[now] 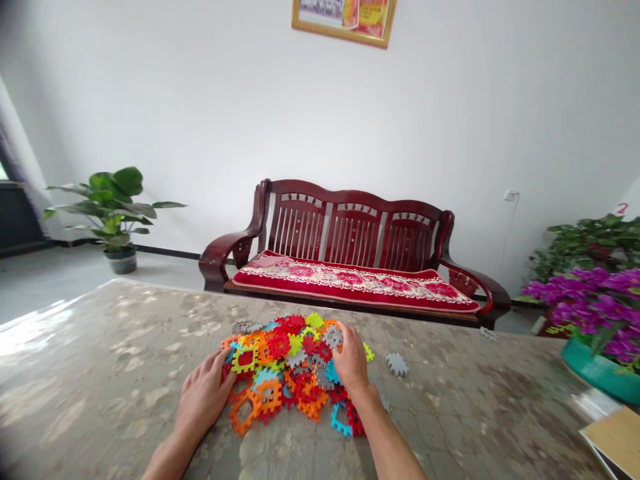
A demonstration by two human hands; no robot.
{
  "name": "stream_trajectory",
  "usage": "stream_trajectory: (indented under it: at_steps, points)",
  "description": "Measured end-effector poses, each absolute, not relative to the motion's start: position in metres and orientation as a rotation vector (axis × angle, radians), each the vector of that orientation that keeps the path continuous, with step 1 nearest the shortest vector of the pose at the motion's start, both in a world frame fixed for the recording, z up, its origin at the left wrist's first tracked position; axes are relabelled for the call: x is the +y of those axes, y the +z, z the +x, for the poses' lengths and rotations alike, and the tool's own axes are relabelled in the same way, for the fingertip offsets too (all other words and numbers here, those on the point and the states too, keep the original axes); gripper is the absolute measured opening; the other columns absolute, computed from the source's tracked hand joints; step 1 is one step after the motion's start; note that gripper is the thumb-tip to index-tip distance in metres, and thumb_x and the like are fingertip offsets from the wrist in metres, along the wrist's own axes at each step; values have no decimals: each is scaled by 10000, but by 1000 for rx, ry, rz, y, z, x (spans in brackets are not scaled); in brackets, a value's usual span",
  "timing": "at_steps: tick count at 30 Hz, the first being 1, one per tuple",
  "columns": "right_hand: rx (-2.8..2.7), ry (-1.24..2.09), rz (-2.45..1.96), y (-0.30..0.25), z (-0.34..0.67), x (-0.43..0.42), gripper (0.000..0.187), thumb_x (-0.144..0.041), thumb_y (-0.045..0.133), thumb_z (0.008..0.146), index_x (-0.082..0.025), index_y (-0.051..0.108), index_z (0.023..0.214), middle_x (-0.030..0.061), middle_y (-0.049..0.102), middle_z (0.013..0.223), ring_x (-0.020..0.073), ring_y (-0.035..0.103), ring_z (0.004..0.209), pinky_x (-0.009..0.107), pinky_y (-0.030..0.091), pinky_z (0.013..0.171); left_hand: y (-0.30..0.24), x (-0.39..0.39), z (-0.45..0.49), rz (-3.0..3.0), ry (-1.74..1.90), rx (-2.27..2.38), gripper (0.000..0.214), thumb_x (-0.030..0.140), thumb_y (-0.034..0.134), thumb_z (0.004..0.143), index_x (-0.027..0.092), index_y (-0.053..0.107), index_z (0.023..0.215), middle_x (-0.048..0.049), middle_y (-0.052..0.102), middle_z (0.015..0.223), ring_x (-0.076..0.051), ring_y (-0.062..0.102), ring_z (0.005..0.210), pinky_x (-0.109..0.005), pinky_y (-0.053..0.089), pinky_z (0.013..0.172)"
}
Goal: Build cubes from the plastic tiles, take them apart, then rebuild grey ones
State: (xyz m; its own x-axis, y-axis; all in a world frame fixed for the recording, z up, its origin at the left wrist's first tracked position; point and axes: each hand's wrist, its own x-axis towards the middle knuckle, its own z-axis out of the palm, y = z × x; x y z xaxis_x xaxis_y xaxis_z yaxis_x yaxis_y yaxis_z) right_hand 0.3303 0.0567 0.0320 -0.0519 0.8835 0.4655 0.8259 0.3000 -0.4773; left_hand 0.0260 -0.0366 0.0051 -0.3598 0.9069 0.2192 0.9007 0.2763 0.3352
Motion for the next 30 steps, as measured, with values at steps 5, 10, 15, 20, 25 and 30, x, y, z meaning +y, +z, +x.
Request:
stream_trajectory:
  at_steps: [5, 10, 15, 20, 25, 30]
  points:
    - [-1773, 149, -1540, 28, 346, 48, 624, -122, 520, 709, -212, 507, 1325, 76, 633, 1233, 231, 577, 1167, 359, 433, 1041, 3, -36, 25, 1755, 683, 2478, 485, 308, 401, 905, 214, 506, 1369, -99, 557, 1389, -251, 508, 1246, -411, 347, 1067]
    - [-1665, 187, -1729, 20, 386, 37, 641, -171, 557, 728, -200, 469, 1362, 89, 648, 1245, 241, 609, 1122, 354, 450, 1008, 7, -37, 26, 1738, 667, 2471, 483, 307, 373, 919, 213, 505, 1374, -95, 537, 1411, -258, 502, 1254, -422, 349, 1068]
    - [-1706, 137, -1876, 11, 432, 19, 634, -178, 577, 731, -238, 489, 1356, 59, 665, 1243, 247, 603, 1145, 362, 434, 1010, 10, -37, 26, 1735, 657, 2469, 480, 311, 381, 918, 211, 512, 1369, -102, 549, 1398, -257, 517, 1236, -418, 359, 1056]
    - [-1830, 53, -1930, 16, 450, 10, 651, -92, 544, 705, -253, 532, 1336, 27, 666, 1245, 233, 574, 1177, 337, 405, 1035, 7, -36, 25, 1745, 672, 2465, 478, 327, 375, 925, 217, 514, 1369, -101, 544, 1398, -263, 513, 1242, -417, 367, 1047]
    - [-1882, 44, -1941, 16, 449, 11, 622, -53, 493, 712, -243, 581, 1297, 33, 674, 1228, 213, 581, 1173, 315, 412, 1021, 4, -35, 24, 1741, 687, 2465, 473, 329, 376, 926, 222, 517, 1364, -100, 543, 1402, -262, 515, 1236, -425, 361, 1052]
    - [-1874, 219, -1906, 7, 443, 17, 584, -39, 454, 723, -253, 610, 1244, 16, 733, 1093, 179, 657, 1038, 289, 464, 935, 4, -35, 24, 1740, 678, 2473, 482, 320, 385, 917, 216, 508, 1371, -105, 551, 1389, -261, 513, 1239, -426, 353, 1060]
